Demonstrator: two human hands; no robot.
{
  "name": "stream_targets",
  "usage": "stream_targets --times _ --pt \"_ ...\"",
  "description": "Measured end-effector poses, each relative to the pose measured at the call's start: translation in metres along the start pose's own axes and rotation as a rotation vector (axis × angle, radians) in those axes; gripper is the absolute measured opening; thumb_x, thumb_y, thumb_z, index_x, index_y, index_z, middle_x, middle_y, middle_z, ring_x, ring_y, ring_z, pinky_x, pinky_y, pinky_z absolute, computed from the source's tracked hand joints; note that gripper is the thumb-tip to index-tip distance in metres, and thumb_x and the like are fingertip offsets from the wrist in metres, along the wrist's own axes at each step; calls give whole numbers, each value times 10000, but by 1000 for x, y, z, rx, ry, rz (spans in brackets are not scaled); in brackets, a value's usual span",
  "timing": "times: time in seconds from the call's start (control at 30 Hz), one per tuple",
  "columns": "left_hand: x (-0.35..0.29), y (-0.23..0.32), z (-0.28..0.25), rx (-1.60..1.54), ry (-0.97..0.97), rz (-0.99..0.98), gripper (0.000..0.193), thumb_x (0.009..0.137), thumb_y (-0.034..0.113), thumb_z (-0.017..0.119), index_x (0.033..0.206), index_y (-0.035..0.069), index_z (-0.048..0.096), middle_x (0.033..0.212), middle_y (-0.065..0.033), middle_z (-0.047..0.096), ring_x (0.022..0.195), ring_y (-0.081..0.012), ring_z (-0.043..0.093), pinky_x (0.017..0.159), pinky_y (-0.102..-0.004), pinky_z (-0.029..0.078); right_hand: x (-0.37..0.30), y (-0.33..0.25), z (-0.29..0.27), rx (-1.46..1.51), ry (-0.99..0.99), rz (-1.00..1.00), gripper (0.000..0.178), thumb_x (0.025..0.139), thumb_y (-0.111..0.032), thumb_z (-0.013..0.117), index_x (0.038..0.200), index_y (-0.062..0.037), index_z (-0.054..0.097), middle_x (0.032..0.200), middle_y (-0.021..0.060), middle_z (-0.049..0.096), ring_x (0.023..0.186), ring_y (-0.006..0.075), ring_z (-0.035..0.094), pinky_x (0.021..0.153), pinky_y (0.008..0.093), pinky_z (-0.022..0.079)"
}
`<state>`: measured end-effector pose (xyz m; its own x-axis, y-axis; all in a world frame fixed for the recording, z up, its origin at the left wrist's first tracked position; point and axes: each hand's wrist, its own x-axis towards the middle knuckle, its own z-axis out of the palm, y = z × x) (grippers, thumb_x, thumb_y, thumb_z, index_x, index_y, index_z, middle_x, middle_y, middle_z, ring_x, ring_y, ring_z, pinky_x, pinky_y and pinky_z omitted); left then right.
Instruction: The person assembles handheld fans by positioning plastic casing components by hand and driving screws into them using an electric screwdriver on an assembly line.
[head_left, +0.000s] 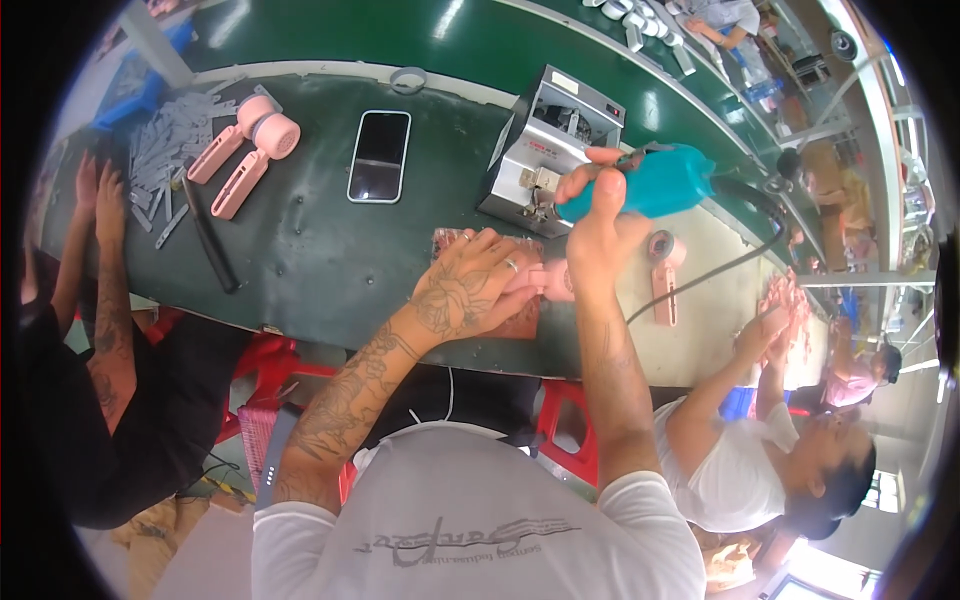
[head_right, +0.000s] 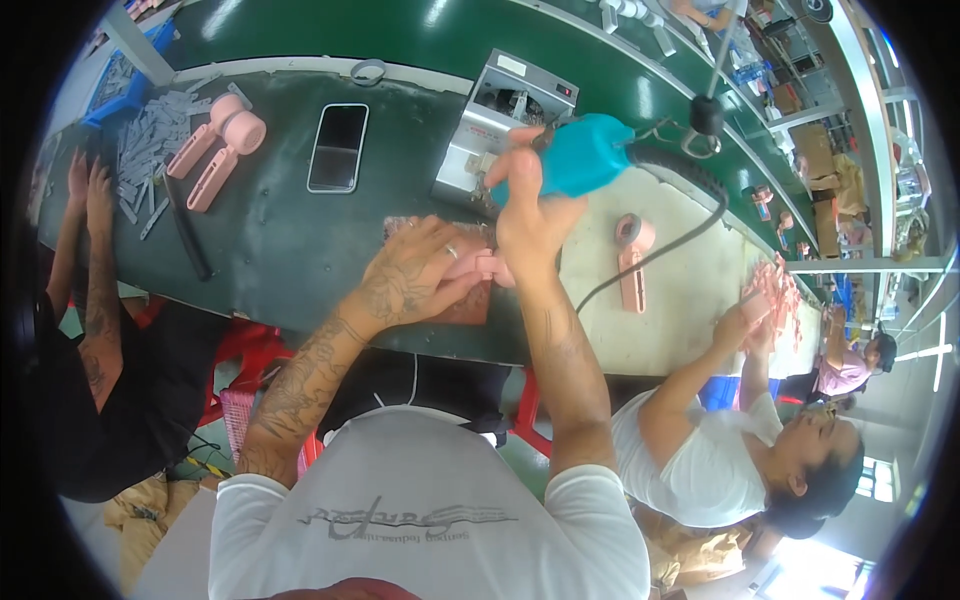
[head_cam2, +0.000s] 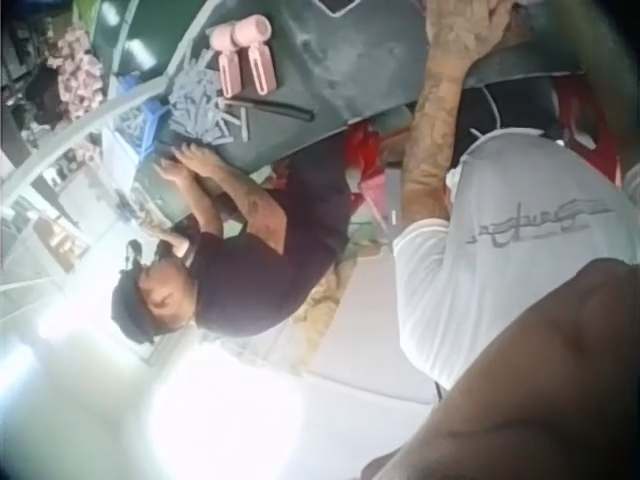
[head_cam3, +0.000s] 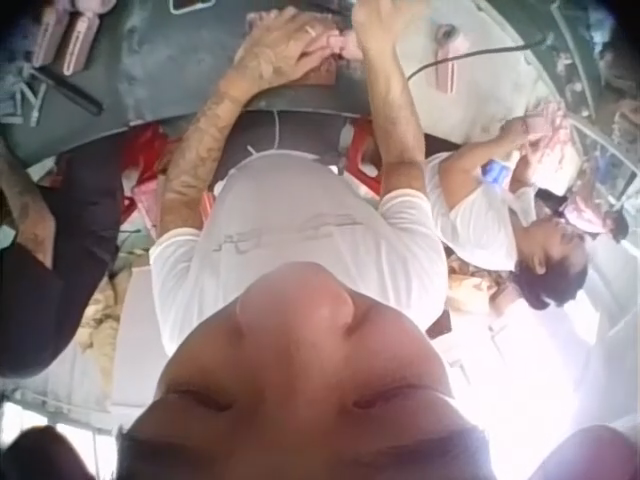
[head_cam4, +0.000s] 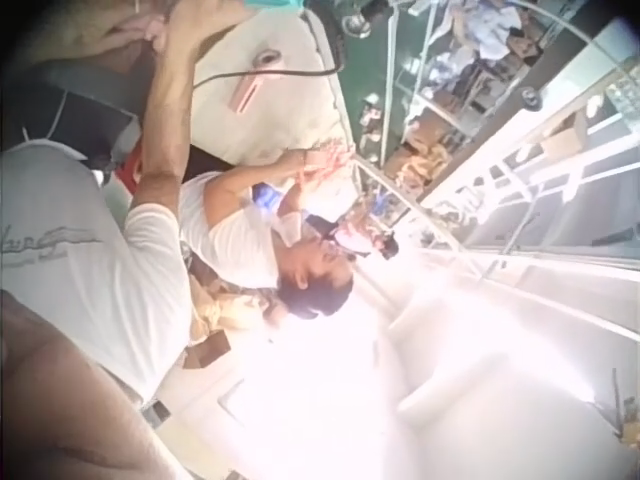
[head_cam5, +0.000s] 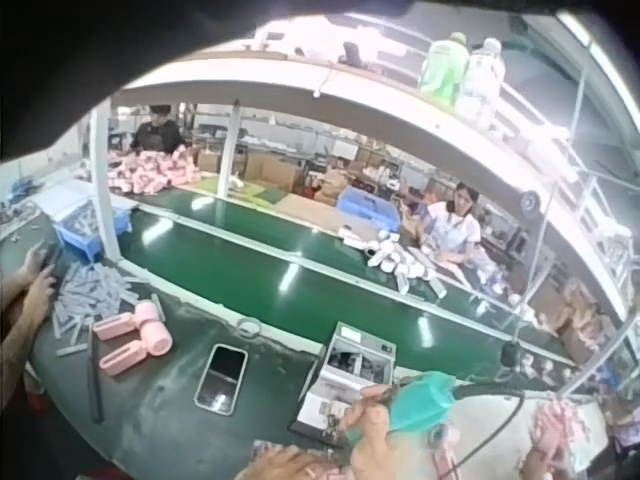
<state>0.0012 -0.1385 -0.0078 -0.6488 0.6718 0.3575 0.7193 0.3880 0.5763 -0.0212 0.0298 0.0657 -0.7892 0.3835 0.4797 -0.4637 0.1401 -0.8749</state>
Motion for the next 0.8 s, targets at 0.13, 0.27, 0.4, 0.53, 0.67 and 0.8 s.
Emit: stream_targets --times 0.13,0.27,0.4,0.53,0.67,0.8 --pt "2 2 -3 -22 -34 25 478 984 305 663 1402 77 630 1312 -129 669 1217 -350 603 1106 -550 460 9 32 0 -22 -49 -88 382 1088 -368 667 1115 3 581 779 63 605 694 184 623 658 335 524" --pt "0 2 1 2 9 53 473 977 287 663 1403 85 626 1298 -126 672 1207 -348 607 1102 -548 463 5 31 -4 -10 -46 -32 345 1096 -336 650 1110 1 579 769 65 602 683 189 624 640 339 523" --pt "0 -1 0 -35 69 28 444 943 228 693 1367 106 652 1233 -112 686 1129 -342 620 1013 -516 487 -12 3 -5 26 6 79 310 1097 -297 637 1097 13 641 746 39 672 696 135 632 676 297 503" --pt "3 -1 2 -1 154 71 446 905 170 724 1345 117 679 1181 -94 696 1043 -333 635 909 -482 513 -40 -18 -34 101 -32 53 548 1054 -479 685 1211 41 613 757 69 660 695 166 641 638 303 504" --pt "5 -1 2 -7 147 70 441 894 168 728 1330 112 698 1175 -88 699 1042 -326 635 912 -473 517 -58 -24 -44 41 -48 136 585 1029 -502 710 1209 46 611 761 73 653 706 172 646 624 305 504" --pt "3 1 1 -16 118 50 450 892 157 722 1340 113 696 1164 -90 701 1056 -326 639 928 -468 520 -60 -24 -41 89 -47 162 577 1027 -497 716 1196 44 609 761 71 647 704 172 643 622 303 503"
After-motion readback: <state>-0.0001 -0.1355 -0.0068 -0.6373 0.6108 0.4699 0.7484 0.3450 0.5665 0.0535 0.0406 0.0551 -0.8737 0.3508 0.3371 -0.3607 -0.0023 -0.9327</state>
